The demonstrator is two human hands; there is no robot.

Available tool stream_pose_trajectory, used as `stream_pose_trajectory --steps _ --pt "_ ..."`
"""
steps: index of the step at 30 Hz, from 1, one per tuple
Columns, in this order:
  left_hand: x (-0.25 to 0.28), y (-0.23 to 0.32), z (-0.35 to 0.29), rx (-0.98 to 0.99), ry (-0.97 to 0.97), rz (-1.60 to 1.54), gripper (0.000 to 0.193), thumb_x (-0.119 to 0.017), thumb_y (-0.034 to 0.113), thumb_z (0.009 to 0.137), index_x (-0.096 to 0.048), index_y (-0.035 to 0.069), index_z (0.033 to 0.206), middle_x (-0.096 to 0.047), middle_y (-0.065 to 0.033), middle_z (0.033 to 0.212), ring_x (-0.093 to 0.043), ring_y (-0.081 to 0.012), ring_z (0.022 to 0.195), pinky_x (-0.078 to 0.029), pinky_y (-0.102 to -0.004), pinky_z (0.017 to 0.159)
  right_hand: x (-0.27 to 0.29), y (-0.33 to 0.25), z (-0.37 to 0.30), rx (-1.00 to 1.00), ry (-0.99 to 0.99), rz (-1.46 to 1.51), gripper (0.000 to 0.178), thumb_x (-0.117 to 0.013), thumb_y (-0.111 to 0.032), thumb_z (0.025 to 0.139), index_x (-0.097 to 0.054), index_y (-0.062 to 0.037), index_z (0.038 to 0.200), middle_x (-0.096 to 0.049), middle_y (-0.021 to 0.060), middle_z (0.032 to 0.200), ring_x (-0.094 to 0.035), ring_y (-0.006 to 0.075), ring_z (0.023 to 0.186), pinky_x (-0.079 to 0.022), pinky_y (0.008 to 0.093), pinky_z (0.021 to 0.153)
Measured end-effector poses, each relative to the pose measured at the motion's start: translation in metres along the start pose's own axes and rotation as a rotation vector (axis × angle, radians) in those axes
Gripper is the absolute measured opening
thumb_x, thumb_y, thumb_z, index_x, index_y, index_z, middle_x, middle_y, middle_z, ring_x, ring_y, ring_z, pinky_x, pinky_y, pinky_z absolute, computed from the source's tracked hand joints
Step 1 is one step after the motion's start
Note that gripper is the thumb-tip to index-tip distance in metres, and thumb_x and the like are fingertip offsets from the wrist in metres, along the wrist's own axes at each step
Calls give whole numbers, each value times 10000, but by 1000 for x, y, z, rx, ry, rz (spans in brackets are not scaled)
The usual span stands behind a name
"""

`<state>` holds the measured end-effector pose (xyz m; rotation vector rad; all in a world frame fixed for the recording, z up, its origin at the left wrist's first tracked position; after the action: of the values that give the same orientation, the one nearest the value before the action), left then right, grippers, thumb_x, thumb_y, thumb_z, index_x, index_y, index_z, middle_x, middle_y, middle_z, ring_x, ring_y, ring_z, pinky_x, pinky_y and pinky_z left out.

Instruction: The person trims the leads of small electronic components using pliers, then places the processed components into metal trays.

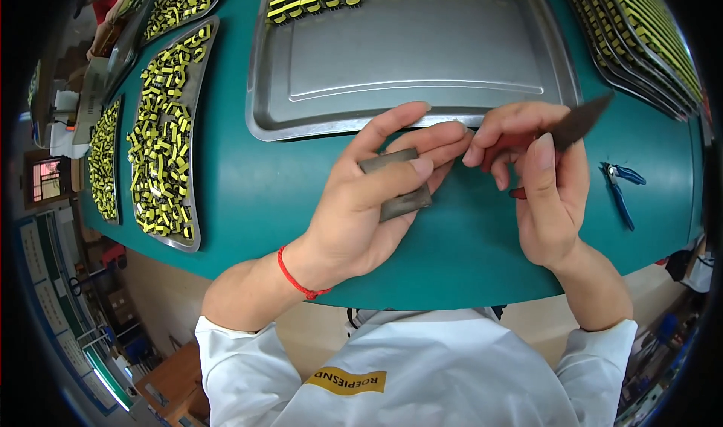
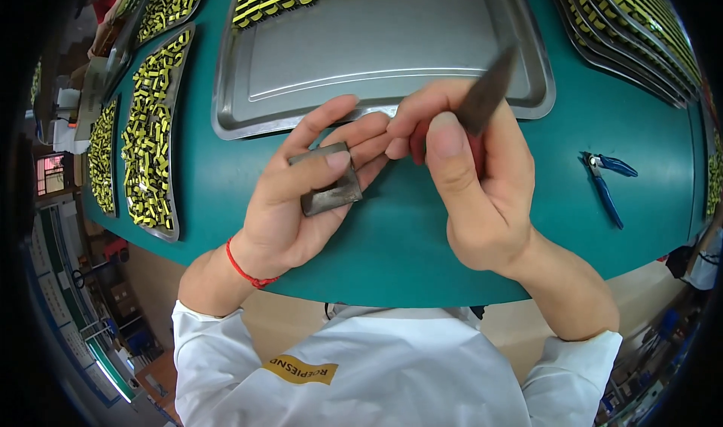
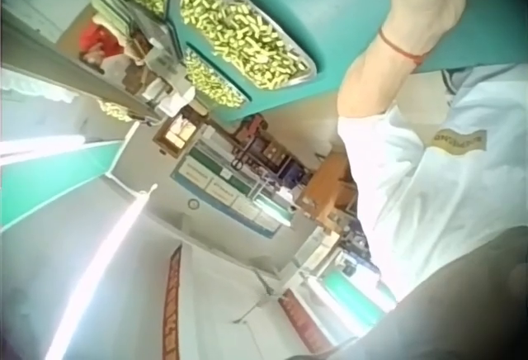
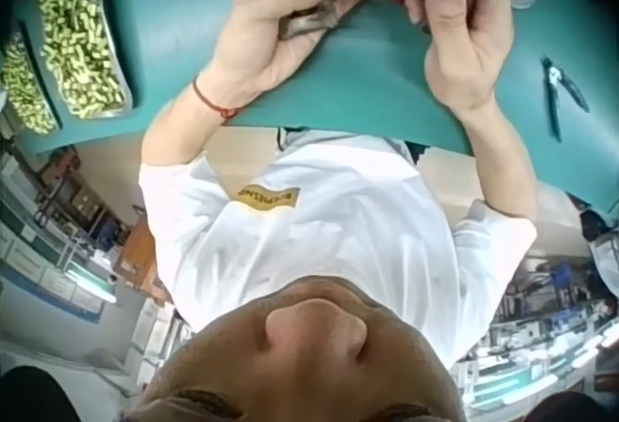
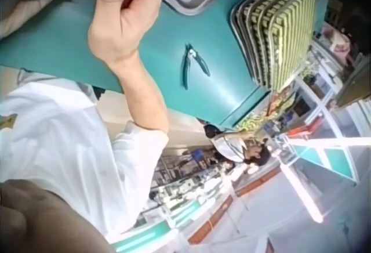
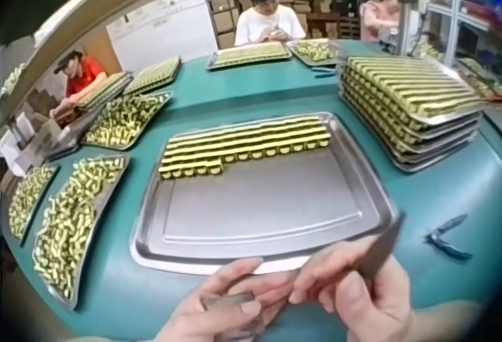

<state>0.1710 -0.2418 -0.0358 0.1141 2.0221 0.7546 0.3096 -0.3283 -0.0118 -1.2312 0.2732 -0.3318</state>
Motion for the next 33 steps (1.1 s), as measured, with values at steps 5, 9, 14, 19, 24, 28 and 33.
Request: stream_pose_trajectory --steps 5,9,14,19,24,28,33 --pt "-5 13 -10 -607 -181 714 660 -532 -161 834 -334 -11 1445 -608 -204 1213 -559 -310 1241 -368 -441 1116 -4 6 -5 -142 -161 119 135 -505 -174 979 -451 -59 935 -560 123 935 -520 163 812 -430 288 750" --pt "-15 15 -18 -897 -318 1057 682 -510 -165 831 -310 11 1459 -618 -196 1178 -585 -337 1213 -311 -508 1143 -17 6 -17 -245 -216 189 172 -572 -20 894 -445 -24 1010 -550 91 936 -521 121 804 -431 251 720" --pt "-13 14 -19 -1022 -388 1098 663 -479 -186 823 -367 55 1431 -625 -195 1173 -581 -369 1226 -146 -554 1185 -37 10 -28 -297 -209 311 384 -544 129 850 -439 18 1202 -559 106 1071 -611 147 900 -516 260 787" --pt "-12 13 -17 -1075 -362 1153 696 -482 -207 811 -341 40 1447 -625 -197 1187 -601 -365 1200 -170 -552 1179 -40 14 -31 -308 -268 301 423 -567 126 843 -456 23 1238 -576 134 1139 -636 172 987 -543 295 855" --pt "-17 12 -17 -988 -396 1134 648 -533 -45 870 -299 -5 1474 -585 -223 1265 -536 -388 1271 -91 -568 1182 -35 16 -32 -259 -261 136 371 -627 93 846 -520 39 1196 -638 133 1099 -656 178 971 -556 303 853" --pt "-29 13 -21 -937 -403 1387 697 -481 266 941 -225 -55 1503 -494 -271 1395 -342 -423 1420 75 -615 1148 -35 29 -36 -355 -173 317 373 -645 86 851 -527 47 1202 -657 124 1057 -662 181 978 -561 303 849" --pt "-26 15 -17 -860 -440 1533 681 -465 247 923 -263 -64 1493 -436 -281 1457 -236 -427 1467 90 -621 1137 -35 28 -30 -283 -170 180 384 -641 74 869 -532 44 1236 -657 124 1085 -660 182 994 -556 314 872"
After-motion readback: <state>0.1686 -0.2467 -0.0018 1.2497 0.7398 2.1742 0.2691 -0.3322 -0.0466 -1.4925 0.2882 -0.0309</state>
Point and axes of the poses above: each hand's wrist, its own z-axis towards the middle knuckle, its own x-axis out of the back of the hand, y = z × x, the point moved 5 cm from there along z, towards the middle knuckle
